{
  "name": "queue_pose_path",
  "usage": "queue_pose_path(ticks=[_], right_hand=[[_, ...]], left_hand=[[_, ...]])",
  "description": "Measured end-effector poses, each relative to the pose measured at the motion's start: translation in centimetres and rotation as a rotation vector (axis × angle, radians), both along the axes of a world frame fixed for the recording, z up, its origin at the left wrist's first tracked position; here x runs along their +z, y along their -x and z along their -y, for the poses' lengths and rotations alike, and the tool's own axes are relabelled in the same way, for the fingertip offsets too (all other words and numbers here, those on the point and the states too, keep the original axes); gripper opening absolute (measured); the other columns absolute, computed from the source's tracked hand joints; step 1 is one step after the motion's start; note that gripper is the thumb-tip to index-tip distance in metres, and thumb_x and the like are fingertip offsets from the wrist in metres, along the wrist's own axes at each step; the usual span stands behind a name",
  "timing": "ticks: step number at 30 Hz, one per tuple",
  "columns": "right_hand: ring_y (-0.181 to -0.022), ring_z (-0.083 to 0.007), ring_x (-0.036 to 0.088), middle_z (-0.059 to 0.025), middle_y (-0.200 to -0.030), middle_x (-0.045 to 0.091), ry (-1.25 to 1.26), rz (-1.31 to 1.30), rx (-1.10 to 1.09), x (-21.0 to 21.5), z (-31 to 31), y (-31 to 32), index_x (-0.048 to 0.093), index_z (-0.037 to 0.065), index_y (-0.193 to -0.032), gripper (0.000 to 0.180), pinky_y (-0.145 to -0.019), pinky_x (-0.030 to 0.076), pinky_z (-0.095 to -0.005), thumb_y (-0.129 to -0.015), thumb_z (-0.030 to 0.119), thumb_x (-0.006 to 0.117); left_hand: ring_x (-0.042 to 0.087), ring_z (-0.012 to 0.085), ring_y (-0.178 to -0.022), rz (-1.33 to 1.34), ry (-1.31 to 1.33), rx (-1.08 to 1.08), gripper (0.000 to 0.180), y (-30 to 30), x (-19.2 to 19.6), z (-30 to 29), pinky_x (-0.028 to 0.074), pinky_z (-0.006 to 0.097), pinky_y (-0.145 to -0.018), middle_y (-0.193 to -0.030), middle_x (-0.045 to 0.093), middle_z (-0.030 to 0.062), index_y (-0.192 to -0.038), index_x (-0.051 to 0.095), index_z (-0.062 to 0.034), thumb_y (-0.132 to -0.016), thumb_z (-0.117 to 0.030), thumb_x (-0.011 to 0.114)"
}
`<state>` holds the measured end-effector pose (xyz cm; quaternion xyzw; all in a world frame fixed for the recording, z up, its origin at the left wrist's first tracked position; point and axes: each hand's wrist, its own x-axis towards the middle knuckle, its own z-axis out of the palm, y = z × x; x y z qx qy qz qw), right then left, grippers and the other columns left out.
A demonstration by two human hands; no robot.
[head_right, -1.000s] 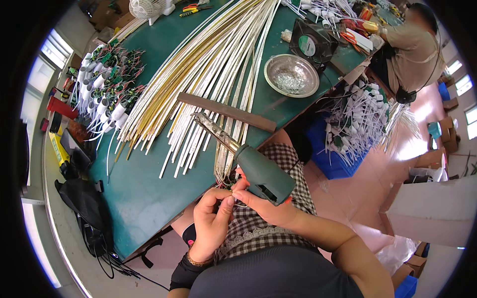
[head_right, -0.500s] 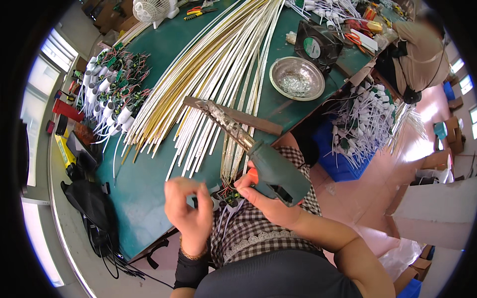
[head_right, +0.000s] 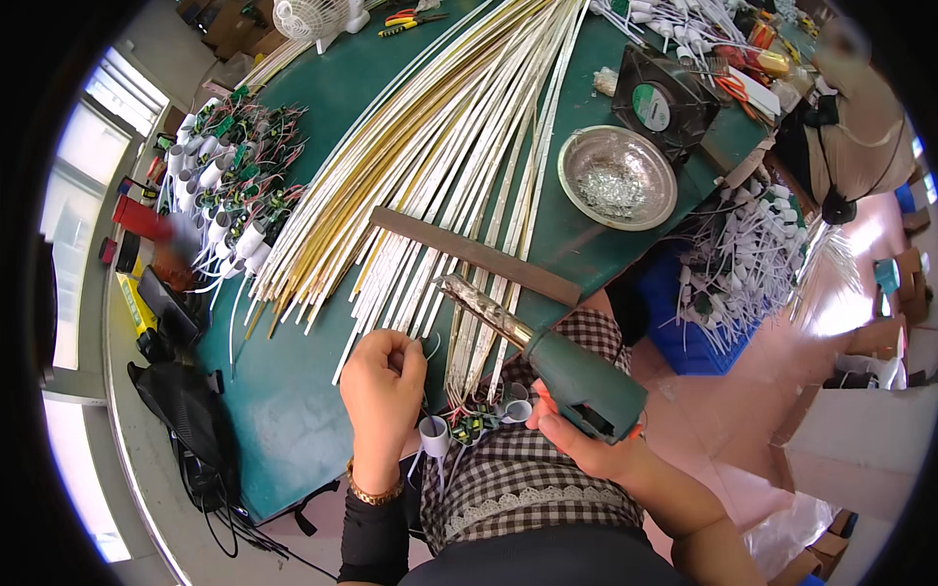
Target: The person solders small electronic components onto a circuit board with a soldering iron, then connects the components to wire bundles on an assembly table.
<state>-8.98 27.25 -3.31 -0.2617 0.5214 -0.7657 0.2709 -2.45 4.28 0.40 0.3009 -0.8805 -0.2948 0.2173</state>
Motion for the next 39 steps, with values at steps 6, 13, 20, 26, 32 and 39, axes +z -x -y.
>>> queue_pose_path(ticks=[6,13,20,26,32,39], right_hand=[[-0.078,-0.0176,0.066,-0.0075,-0.088,0.064,-0.110,-0.068,-0.070,1.9,0.0,0.4,0.060,0.000,-0.119,0.031,-0.071,0.054,-0.0326,-0.089,0.004,0.068],[-0.069,-0.0220,0.065,-0.0093,-0.082,0.065,-0.410,-0.246,-0.005,2.8,-1.6,0.6,0.067,0.000,-0.101,0.025,-0.060,0.050,-0.0309,-0.083,0.015,0.075],[-0.059,-0.0230,0.062,-0.0090,-0.078,0.065,-0.452,-0.585,0.050,4.1,-0.5,1.4,0.067,0.000,-0.099,0.026,-0.050,0.046,-0.0325,-0.080,0.015,0.077],[-0.057,-0.0226,0.061,-0.0087,-0.078,0.065,-0.434,-0.601,0.029,4.4,0.1,1.2,0.066,0.000,-0.098,0.025,-0.050,0.047,-0.0326,-0.080,0.014,0.077],[-0.061,-0.0229,0.063,-0.0098,-0.081,0.065,-0.454,-0.655,0.036,4.7,0.6,1.3,0.067,0.000,-0.097,0.022,-0.053,0.049,-0.0320,-0.081,0.012,0.075],[-0.067,-0.0227,0.065,-0.0089,-0.082,0.066,-0.476,-0.416,0.008,2.9,-1.0,-0.2,0.067,0.001,-0.098,0.020,-0.059,0.051,-0.0310,-0.080,0.009,0.072]], left_hand=[[0.053,0.0246,-0.055,-0.012,0.133,0.020,0.011,0.3,-0.3,-0.5,0.042,0.036,-0.054,-0.066,0.055,0.0101,-0.074,0.059,-0.0024,-0.081,-0.007,0.066],[0.051,0.0252,-0.054,-0.017,0.118,0.003,0.010,0.2,-0.1,-0.4,0.040,0.036,-0.053,-0.067,0.054,0.0109,-0.074,0.057,-0.0021,-0.080,-0.005,0.065],[0.054,0.0273,-0.058,-0.003,0.107,-0.013,0.008,0.1,-0.2,-0.2,0.042,0.037,-0.053,-0.069,0.055,0.0101,-0.074,0.058,-0.0035,-0.079,-0.004,0.065],[0.057,0.0307,-0.063,0.016,0.122,-0.034,0.009,0.2,-0.1,-0.2,0.044,0.040,-0.055,-0.070,0.055,0.0098,-0.074,0.057,-0.0055,-0.077,-0.004,0.066],[0.057,0.0313,-0.065,0.006,0.141,-0.054,0.011,0.2,-0.2,-0.1,0.044,0.041,-0.056,-0.071,0.055,0.0100,-0.073,0.056,-0.0058,-0.078,-0.004,0.065],[0.056,0.0282,-0.058,-0.006,0.178,-0.064,0.008,0.2,-0.3,0.0,0.043,0.037,-0.053,-0.068,0.056,0.0104,-0.074,0.059,-0.0036,-0.079,-0.003,0.066]])
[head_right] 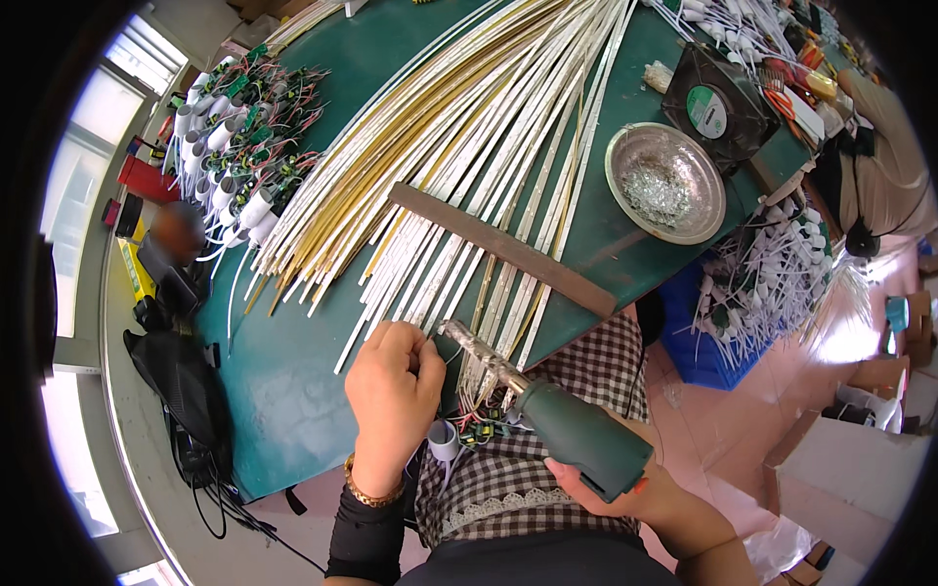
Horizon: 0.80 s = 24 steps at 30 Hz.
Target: The person solders small electronic components onto a circuit board with a soldering iron, then connects the components to wire bundles on an assembly table.
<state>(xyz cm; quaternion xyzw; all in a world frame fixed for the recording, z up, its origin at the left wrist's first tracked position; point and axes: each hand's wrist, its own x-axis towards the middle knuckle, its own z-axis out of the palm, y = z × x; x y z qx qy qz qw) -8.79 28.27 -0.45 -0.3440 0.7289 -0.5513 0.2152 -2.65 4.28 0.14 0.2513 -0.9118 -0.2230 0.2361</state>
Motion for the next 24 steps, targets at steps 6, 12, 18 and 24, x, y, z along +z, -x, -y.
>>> queue_pose_path(ticks=[6,12,18,24], right_hand=[[-0.075,-0.0157,0.063,-0.0095,-0.086,0.060,-0.069,0.040,0.134,-0.1,-1.2,0.6,0.053,-0.002,-0.118,0.032,-0.069,0.057,-0.0325,-0.088,0.003,0.063],[-0.075,-0.0159,0.063,-0.0097,-0.086,0.061,-0.027,0.041,0.120,0.0,-0.8,0.6,0.052,-0.002,-0.120,0.032,-0.070,0.057,-0.0328,-0.089,0.002,0.062],[-0.075,-0.0161,0.063,-0.0093,-0.087,0.061,-0.021,0.020,0.102,-0.4,-1.0,0.6,0.053,-0.002,-0.118,0.031,-0.070,0.057,-0.0332,-0.089,0.002,0.062],[-0.069,-0.0234,0.065,-0.0109,-0.084,0.066,-0.005,0.162,-0.133,-0.7,-0.9,-0.5,0.067,-0.002,-0.105,0.032,-0.062,0.052,-0.0319,-0.076,0.008,0.075]], left_hand=[[0.056,0.0292,-0.060,0.021,-0.002,0.003,0.008,-0.1,0.1,0.1,0.043,0.038,-0.054,-0.069,0.056,0.0108,-0.075,0.059,-0.0037,-0.079,-0.004,0.066],[0.057,0.0305,-0.061,0.024,0.008,0.006,0.008,0.0,0.0,-0.1,0.044,0.039,-0.055,-0.070,0.056,0.0108,-0.075,0.059,-0.0041,-0.079,-0.004,0.066],[0.057,0.0311,-0.062,0.011,0.018,0.004,0.007,-0.1,0.0,-0.1,0.044,0.040,-0.055,-0.070,0.056,0.0107,-0.075,0.059,-0.0044,-0.078,-0.004,0.066],[0.059,0.0320,-0.071,0.049,-0.001,-0.001,0.011,-0.2,0.2,-0.2,0.047,0.042,-0.059,-0.073,0.057,0.0102,-0.075,0.056,-0.0057,-0.078,-0.004,0.066]])
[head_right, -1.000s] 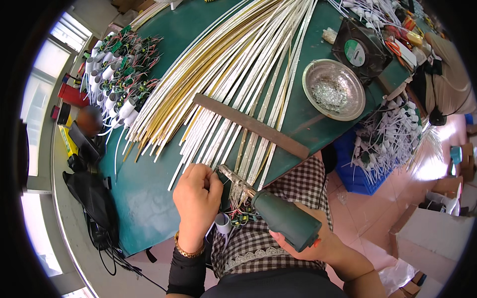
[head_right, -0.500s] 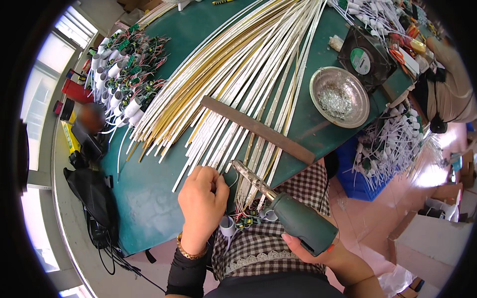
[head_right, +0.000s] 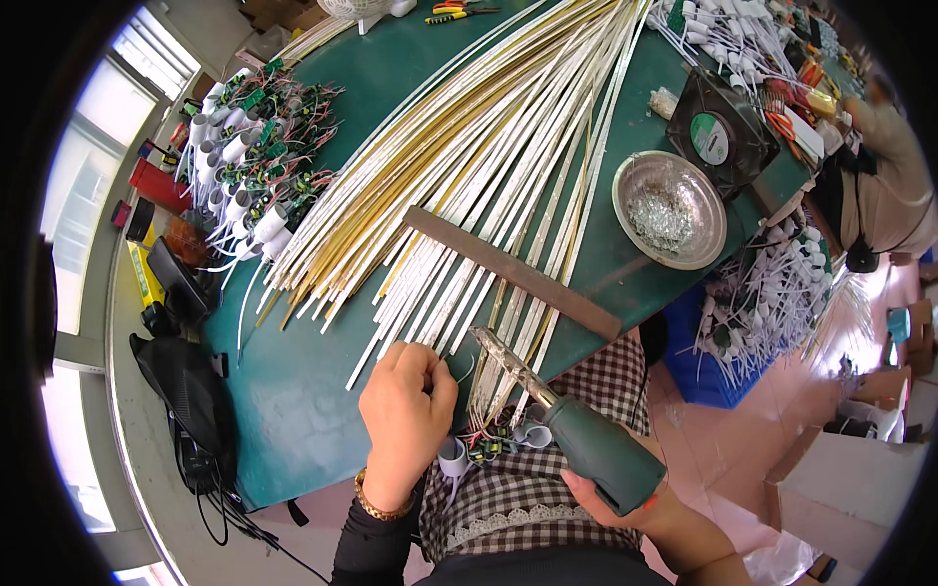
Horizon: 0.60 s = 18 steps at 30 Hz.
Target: The person solders small electronic components onto a circuit board with a soldering iron, then connects the components to wire bundles on an assembly table.
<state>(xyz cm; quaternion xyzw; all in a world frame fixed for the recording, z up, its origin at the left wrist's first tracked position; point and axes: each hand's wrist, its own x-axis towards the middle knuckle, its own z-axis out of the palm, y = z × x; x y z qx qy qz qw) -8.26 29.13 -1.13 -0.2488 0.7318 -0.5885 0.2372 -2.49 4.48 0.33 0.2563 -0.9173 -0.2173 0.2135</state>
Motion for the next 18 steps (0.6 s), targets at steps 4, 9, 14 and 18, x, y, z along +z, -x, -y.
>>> queue_pose_path(ticks=[4,9,14,18], right_hand=[[-0.070,-0.0235,0.066,-0.0110,-0.085,0.067,-0.030,-0.145,0.055,-0.7,-0.5,0.1,0.067,-0.002,-0.106,0.034,-0.063,0.053,-0.0321,-0.075,0.007,0.075],[-0.071,-0.0251,0.067,-0.0122,-0.086,0.068,-0.040,-0.086,0.041,-0.4,-0.3,0.1,0.067,-0.002,-0.105,0.033,-0.065,0.054,-0.0333,-0.074,0.008,0.075],[-0.073,-0.0261,0.068,-0.0128,-0.087,0.068,-0.039,-0.104,0.032,-0.8,-0.6,0.0,0.067,-0.002,-0.105,0.034,-0.065,0.054,-0.0335,-0.074,0.008,0.075],[-0.072,-0.0267,0.068,-0.0129,-0.088,0.068,-0.019,-0.134,0.024,-1.2,-0.9,0.0,0.067,-0.002,-0.104,0.033,-0.063,0.055,-0.0337,-0.074,0.008,0.074]], left_hand=[[0.059,0.0318,-0.071,0.001,0.001,0.001,0.010,0.0,0.0,0.0,0.047,0.042,-0.059,-0.074,0.057,0.0100,-0.075,0.056,-0.0058,-0.078,-0.004,0.066],[0.059,0.0310,-0.071,-0.009,0.007,-0.001,0.010,0.0,0.0,0.0,0.047,0.041,-0.059,-0.073,0.057,0.0095,-0.075,0.057,-0.0061,-0.077,-0.003,0.066],[0.059,0.0305,-0.070,-0.022,0.010,0.002,0.011,-0.2,-0.1,0.0,0.047,0.040,-0.059,-0.072,0.056,0.0093,-0.074,0.057,-0.0061,-0.077,-0.003,0.066],[0.058,0.0248,-0.060,-0.059,-0.019,-0.013,0.008,-0.4,-0.3,0.1,0.045,0.035,-0.054,-0.071,0.057,0.0084,-0.079,0.061,-0.0043,-0.079,-0.002,0.069]])
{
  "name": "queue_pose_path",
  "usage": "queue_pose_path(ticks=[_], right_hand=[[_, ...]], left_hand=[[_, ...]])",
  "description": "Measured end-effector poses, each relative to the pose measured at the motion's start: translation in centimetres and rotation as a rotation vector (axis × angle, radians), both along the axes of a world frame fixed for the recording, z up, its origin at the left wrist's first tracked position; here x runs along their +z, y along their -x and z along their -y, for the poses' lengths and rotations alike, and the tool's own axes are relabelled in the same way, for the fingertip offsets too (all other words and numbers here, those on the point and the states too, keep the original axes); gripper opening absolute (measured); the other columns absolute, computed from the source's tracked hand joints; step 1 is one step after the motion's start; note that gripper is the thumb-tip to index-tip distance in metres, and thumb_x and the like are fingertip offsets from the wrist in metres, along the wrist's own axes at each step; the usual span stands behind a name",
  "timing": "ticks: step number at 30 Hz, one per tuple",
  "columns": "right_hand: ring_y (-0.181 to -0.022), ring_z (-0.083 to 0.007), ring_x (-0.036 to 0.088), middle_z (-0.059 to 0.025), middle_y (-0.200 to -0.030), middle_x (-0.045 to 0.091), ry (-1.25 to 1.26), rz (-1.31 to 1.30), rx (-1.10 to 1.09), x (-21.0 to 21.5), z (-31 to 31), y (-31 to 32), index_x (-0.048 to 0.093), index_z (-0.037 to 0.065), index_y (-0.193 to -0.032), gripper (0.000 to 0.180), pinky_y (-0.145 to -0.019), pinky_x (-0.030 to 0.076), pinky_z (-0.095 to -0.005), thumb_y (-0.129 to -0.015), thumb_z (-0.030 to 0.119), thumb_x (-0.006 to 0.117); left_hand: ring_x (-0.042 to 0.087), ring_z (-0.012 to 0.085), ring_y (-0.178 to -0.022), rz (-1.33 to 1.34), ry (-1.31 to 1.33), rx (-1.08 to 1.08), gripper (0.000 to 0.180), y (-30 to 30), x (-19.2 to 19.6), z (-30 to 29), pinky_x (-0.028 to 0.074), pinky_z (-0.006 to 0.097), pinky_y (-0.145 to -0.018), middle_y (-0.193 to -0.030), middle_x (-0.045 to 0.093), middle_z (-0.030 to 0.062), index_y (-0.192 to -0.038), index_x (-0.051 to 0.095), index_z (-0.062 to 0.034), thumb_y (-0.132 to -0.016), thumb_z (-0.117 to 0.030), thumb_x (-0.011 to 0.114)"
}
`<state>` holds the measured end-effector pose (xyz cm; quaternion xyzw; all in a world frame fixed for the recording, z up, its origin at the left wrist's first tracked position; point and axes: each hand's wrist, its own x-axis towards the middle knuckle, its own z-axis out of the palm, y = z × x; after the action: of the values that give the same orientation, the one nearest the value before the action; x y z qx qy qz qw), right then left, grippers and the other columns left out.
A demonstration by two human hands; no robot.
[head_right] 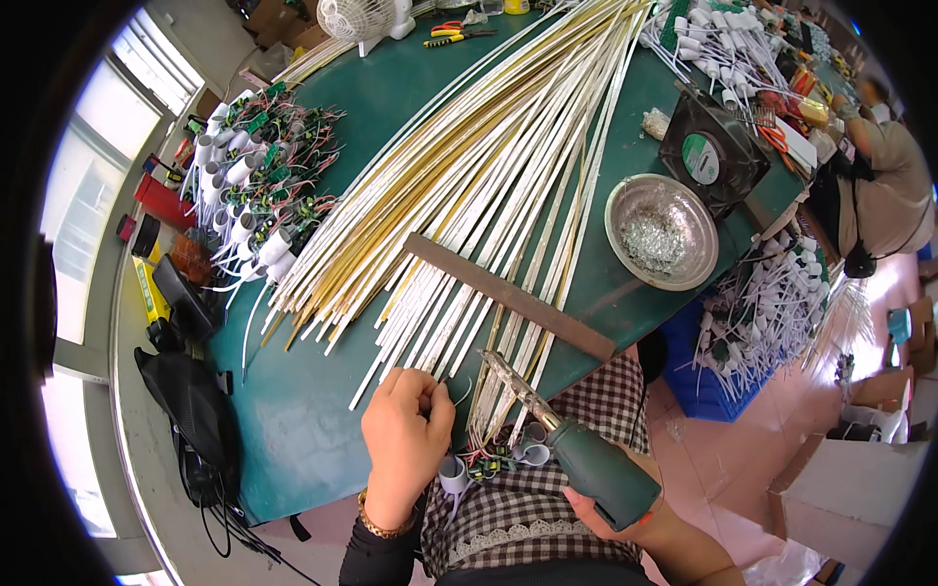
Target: The person solders small electronic components onto a circuit board with a soldering iron, then connects the components to wire bundles on an assembly table.
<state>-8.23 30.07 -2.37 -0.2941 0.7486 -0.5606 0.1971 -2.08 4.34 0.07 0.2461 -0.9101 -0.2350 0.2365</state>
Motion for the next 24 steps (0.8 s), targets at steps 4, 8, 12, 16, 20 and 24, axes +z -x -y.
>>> queue_pose_path(ticks=[4,8,12,16,20,24], right_hand=[[-0.071,-0.0167,0.064,-0.0080,-0.082,0.060,-0.032,-0.101,0.147,0.8,0.1,0.9,0.055,-0.001,-0.103,0.020,-0.066,0.055,-0.0323,-0.087,0.005,0.064],[-0.070,-0.0166,0.065,-0.0077,-0.082,0.061,-0.072,-0.074,0.149,0.0,-0.2,1.1,0.056,-0.001,-0.099,0.017,-0.066,0.055,-0.0322,-0.087,0.006,0.065],[-0.070,-0.0159,0.065,-0.0065,-0.079,0.060,-0.083,-0.126,0.174,0.0,0.0,1.0,0.057,0.000,-0.096,0.014,-0.065,0.055,-0.0315,-0.088,0.008,0.065],[-0.070,-0.0161,0.065,-0.0063,-0.079,0.060,-0.069,-0.117,0.152,0.1,0.3,0.9,0.057,0.000,-0.096,0.014,-0.065,0.055,-0.0313,-0.089,0.010,0.065],[-0.073,-0.0164,0.065,-0.0066,-0.082,0.060,-0.103,-0.135,0.178,-0.5,-0.1,0.6,0.056,0.000,-0.100,0.016,-0.066,0.055,-0.0318,-0.090,0.010,0.064],[-0.074,-0.0164,0.064,-0.0063,-0.084,0.059,-0.062,-0.097,0.174,-0.6,-0.1,0.3,0.055,0.000,-0.102,0.018,-0.068,0.055,-0.0319,-0.089,0.009,0.064]], left_hand=[[0.057,0.0155,-0.058,-0.062,-0.161,0.009,0.008,-0.9,0.3,0.1,0.045,0.028,-0.054,-0.070,0.060,0.0057,-0.083,0.064,-0.0017,-0.081,0.001,0.071],[0.051,0.0048,-0.060,-0.069,-0.491,0.118,0.009,-0.9,1.1,0.0,0.043,0.022,-0.054,-0.071,0.063,0.0018,-0.084,0.066,0.0026,-0.082,0.002,0.075],[0.054,0.0071,-0.057,-0.138,-0.384,0.060,0.008,-0.6,0.9,-0.1,0.043,0.023,-0.053,-0.068,0.062,0.0039,-0.082,0.067,0.0024,-0.080,0.002,0.075],[0.056,0.0091,-0.054,-0.094,-0.267,0.032,0.007,-0.1,0.5,0.0,0.044,0.024,-0.052,-0.065,0.061,0.0058,-0.080,0.068,0.0025,-0.078,0.001,0.075],[0.056,0.0092,-0.053,-0.063,-0.279,0.065,0.006,0.3,0.5,0.0,0.044,0.024,-0.051,-0.065,0.062,0.0056,-0.077,0.068,0.0021,-0.076,0.001,0.073],[0.057,0.0092,-0.052,-0.095,-0.234,0.091,0.005,0.5,0.2,-0.1,0.044,0.024,-0.050,-0.064,0.062,0.0052,-0.074,0.067,0.0009,-0.074,0.002,0.072]])
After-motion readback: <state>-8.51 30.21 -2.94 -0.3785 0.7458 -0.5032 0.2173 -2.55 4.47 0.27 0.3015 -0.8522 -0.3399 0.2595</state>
